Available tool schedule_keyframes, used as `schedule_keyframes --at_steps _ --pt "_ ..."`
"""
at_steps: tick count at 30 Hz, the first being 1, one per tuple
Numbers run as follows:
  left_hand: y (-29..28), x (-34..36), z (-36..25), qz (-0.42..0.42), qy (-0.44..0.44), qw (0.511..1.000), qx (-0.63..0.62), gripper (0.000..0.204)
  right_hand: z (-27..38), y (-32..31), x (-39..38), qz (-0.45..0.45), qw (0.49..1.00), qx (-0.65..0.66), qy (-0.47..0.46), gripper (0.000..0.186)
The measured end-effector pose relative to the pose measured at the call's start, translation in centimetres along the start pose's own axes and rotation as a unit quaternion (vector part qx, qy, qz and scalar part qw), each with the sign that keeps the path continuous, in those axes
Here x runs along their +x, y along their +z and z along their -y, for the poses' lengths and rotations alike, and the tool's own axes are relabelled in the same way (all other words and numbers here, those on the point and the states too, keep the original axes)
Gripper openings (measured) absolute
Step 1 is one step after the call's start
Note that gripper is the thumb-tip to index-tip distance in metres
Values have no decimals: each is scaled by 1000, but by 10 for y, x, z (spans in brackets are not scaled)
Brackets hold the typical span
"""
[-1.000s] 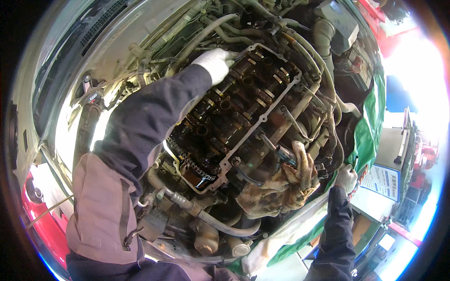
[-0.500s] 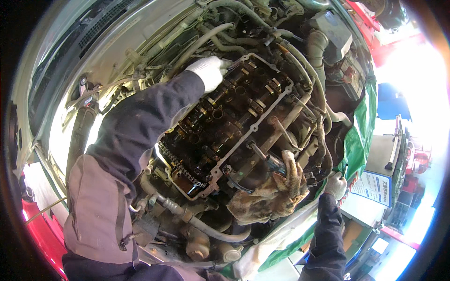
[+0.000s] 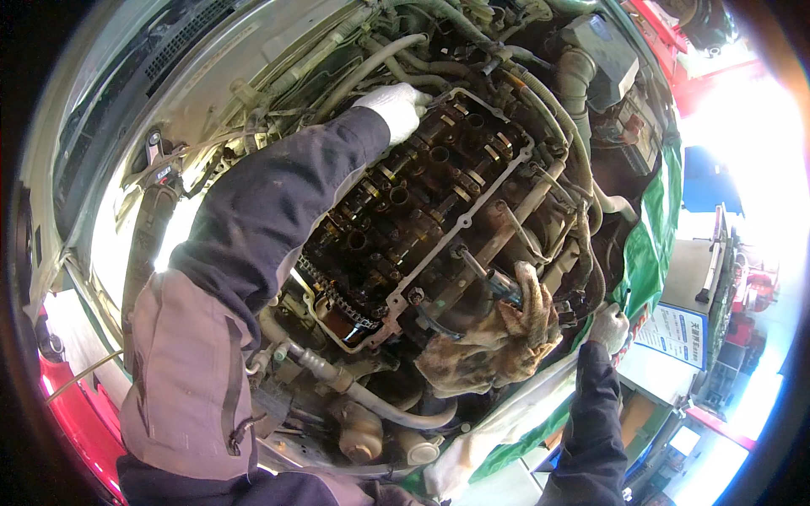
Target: The person works on a car engine with the valve cover removed, using gloved hands to manipulate components and wipe surfaces with a cloth. The person repeatedly reaches into the engine bay, adjusts parts, and cleans oily areas throughout the clip.
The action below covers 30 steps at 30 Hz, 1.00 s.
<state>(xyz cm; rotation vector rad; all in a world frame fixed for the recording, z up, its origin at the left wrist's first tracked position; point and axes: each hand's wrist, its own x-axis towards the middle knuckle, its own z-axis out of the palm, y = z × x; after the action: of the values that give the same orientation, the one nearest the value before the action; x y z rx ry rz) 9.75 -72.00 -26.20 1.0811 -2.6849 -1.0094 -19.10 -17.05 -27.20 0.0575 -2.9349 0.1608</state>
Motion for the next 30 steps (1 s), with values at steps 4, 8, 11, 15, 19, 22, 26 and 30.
schedule_keyframes --at_steps 4,8,11,15,19,22,26,30 --pt "-1 4 -1 67 -36 997 32 33 6 -6 -3 17 1000 0 22 56" --pt "0 8 0 30 -28 999 18 33 11 -10 -6 22 999 8 28 56" --pt "-2 13 -2 50 -38 997 44 38 12 -11 -5 16 999 -7 30 56" --pt "-3 14 -2 85 -9 996 19 43 8 -9 -3 15 999 -3 33 55" --pt "2 13 2 -5 1 1000 -28 32 5 -5 -2 18 1000 7 25 54" --pt "2 16 6 44 -37 998 -27 34 6 -4 -2 6 1000 -23 11 53" --pt "1 19 6 40 -17 999 -14 35 8 -8 -4 20 999 13 29 52" --pt "1 17 4 52 -27 998 -10 43 9 -11 -5 19 1000 6 13 53"
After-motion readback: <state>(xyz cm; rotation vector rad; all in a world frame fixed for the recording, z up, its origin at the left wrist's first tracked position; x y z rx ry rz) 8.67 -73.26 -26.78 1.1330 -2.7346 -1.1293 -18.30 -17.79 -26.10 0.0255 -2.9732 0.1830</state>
